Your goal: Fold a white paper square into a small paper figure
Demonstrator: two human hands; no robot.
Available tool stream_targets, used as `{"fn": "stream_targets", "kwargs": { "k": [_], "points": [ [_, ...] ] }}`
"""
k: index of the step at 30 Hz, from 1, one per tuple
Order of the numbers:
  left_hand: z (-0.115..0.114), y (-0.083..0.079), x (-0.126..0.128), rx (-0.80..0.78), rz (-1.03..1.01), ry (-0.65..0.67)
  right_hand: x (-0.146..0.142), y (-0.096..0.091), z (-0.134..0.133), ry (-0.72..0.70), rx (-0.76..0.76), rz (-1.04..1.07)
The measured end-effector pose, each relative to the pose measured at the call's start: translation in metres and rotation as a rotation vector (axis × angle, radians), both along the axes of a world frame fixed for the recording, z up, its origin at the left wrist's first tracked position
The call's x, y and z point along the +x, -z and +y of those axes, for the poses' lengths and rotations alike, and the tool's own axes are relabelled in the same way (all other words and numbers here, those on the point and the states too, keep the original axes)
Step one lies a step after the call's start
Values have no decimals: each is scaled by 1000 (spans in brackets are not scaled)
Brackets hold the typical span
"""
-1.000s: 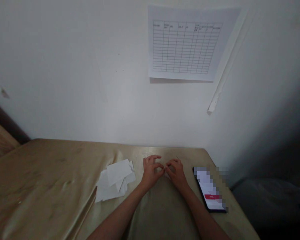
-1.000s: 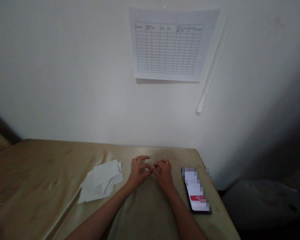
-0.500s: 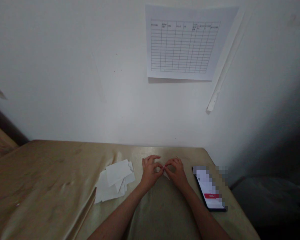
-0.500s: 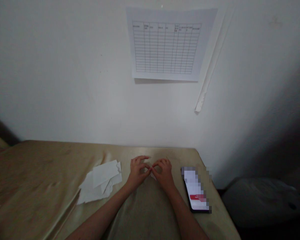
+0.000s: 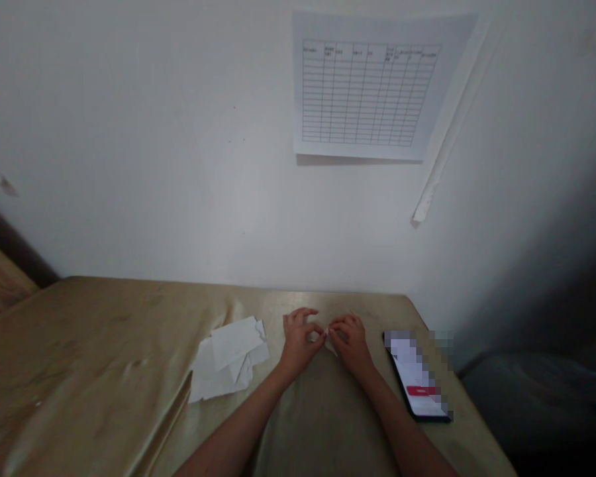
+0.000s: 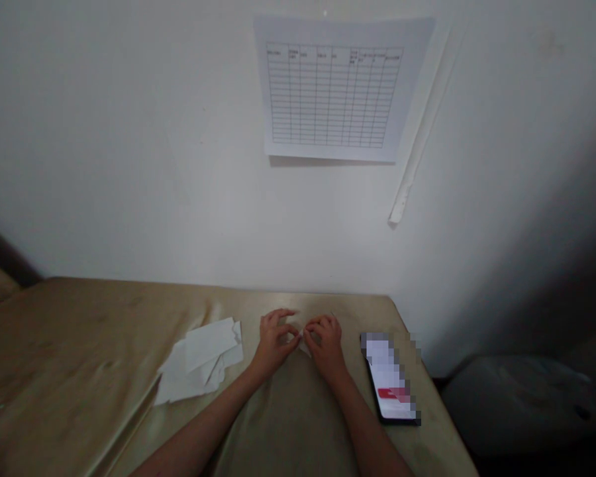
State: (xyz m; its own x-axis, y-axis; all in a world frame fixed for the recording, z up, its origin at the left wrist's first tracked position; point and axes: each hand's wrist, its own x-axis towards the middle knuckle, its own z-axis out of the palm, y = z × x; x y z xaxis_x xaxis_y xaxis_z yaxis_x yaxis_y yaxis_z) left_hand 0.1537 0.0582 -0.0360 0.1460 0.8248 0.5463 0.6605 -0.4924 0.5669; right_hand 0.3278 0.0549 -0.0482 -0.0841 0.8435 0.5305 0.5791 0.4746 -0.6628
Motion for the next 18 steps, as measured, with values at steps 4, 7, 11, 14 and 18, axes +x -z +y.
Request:
{"fn": "stream_targets", "kwargs": {
  "k": [4, 7, 11, 14, 18],
  "points": [
    [3, 2, -3, 6, -30, -20, 0, 1, 0, 13, 3, -6],
    [4, 3, -3, 5, -43, -12, 0, 2, 1, 26, 1, -1],
    [4, 6, -2, -6, -63, -11, 1, 3, 2, 4, -14, 25],
    [5, 8, -2, -10, -63, -3, 0, 2, 1, 0, -22, 44],
    [5, 8, -2, -17, -50, 23, 0, 0, 0, 18, -35, 67]
  ]
}}
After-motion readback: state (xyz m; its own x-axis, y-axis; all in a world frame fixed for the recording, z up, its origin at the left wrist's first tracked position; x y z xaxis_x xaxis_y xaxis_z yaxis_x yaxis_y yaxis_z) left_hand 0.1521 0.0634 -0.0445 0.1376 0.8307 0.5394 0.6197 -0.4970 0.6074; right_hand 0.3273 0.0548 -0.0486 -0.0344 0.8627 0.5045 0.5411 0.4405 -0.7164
